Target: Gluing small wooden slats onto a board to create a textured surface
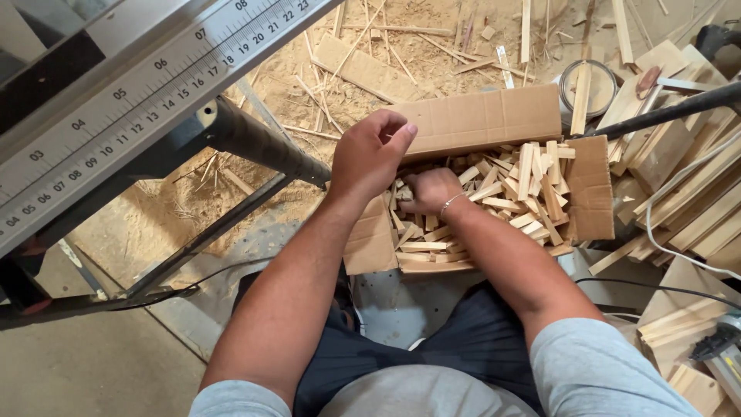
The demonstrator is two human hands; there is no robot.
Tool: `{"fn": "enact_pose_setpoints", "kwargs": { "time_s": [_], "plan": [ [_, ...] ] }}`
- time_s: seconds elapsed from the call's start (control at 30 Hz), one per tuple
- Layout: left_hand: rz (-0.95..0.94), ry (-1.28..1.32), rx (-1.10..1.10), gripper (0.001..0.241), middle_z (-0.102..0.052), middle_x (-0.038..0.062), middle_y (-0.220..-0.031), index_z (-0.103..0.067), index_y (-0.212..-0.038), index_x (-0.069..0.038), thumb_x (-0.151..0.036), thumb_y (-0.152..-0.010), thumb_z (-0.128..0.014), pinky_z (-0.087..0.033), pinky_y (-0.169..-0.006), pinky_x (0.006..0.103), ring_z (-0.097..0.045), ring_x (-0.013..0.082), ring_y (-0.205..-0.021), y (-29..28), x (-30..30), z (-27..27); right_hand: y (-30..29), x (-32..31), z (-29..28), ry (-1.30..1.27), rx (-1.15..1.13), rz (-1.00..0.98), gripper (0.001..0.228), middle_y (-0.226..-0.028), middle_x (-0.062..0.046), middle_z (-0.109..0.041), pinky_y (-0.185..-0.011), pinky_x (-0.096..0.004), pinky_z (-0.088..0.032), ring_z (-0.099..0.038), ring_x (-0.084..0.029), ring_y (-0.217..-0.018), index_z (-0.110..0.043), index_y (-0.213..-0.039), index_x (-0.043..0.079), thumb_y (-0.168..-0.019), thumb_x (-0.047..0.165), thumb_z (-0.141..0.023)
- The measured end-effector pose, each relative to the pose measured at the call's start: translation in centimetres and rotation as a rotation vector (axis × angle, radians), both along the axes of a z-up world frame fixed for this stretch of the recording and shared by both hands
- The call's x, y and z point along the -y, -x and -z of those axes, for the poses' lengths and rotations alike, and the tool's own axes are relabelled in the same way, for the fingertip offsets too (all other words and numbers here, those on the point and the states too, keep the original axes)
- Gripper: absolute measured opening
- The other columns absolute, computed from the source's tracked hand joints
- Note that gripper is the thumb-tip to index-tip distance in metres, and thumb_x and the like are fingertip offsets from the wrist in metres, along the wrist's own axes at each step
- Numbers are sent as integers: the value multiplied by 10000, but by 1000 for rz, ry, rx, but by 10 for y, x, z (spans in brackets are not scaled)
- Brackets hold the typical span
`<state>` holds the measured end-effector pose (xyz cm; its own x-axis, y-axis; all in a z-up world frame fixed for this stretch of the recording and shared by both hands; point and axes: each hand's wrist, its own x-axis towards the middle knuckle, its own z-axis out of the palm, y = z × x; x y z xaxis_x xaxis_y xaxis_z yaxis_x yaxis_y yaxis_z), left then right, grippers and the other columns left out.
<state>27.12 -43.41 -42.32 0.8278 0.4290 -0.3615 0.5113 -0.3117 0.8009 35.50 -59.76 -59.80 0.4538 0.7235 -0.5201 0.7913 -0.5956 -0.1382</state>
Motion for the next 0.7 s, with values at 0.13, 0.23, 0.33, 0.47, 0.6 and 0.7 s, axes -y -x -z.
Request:
{"fn": "enact_pose_setpoints", "kwargs": {
  "time_s": [0.13, 0.23, 0.33, 0.47, 0.6, 0.7],
  "plan": [
    [-5, 41, 30, 332, -788, -60, -1089, -742, -1151, -272, -472, -907, -640, -549, -940, 318, -739, 140, -1103, 5, -1, -8, -7, 18, 11, -224, 154, -15, 708, -772, -53, -771, -753, -433, -605, -778, -280, -829, -713, -1150, 246, -739, 807, -584],
    [-17, 41, 39, 323, -786, -68, -1090, -741, -1152, -275, -465, -908, -647, -547, -942, 308, -736, 128, -1105, 5, -4, -9, -15, 38, -2, -461, 172, 5, 544, -764, -28, -725, -710, -433, -584, -752, -282, -825, -662, -1032, 289, -675, 697, -707],
    [-27, 43, 44, 324, -785, -73, -1064, -749, -1135, -280, -485, -909, -643, -556, -919, 306, -742, 125, -1083, 4, -8, -9, -26, 60, -23, -552, 27, 137, 509, -814, -48, -747, -735, -413, -584, -748, -297, -869, -673, -1096, 310, -692, 609, -756],
    [-59, 66, 40, 295, -781, -88, -990, -760, -1087, -301, -499, -900, -647, -560, -894, 304, -751, 123, -1027, 4, -7, -2, -29, 81, -56, -728, -273, 473, 506, -859, -113, -750, -764, -420, -560, -709, -285, -864, -729, -1168, 236, -713, 438, -821],
    [-80, 83, 41, 317, -777, -49, -970, -778, -1075, -295, -525, -902, -645, -549, -888, 333, -736, 173, -1056, 2, -5, 10, -47, 87, -65, -976, -441, 743, 503, -890, -59, -710, -736, -328, -540, -643, -163, -818, -741, -1224, 192, -747, 315, -846],
    [-107, 156, 24, 344, -782, 22, -1023, -782, -1097, -245, -490, -897, -649, -532, -926, 391, -719, 236, -1111, 4, 4, 30, -50, 75, -98, -1318, -840, 912, 513, -959, -47, -713, -856, -303, -579, -698, -171, -870, -670, -1212, 132, -761, 358, -761]
  ]
}}
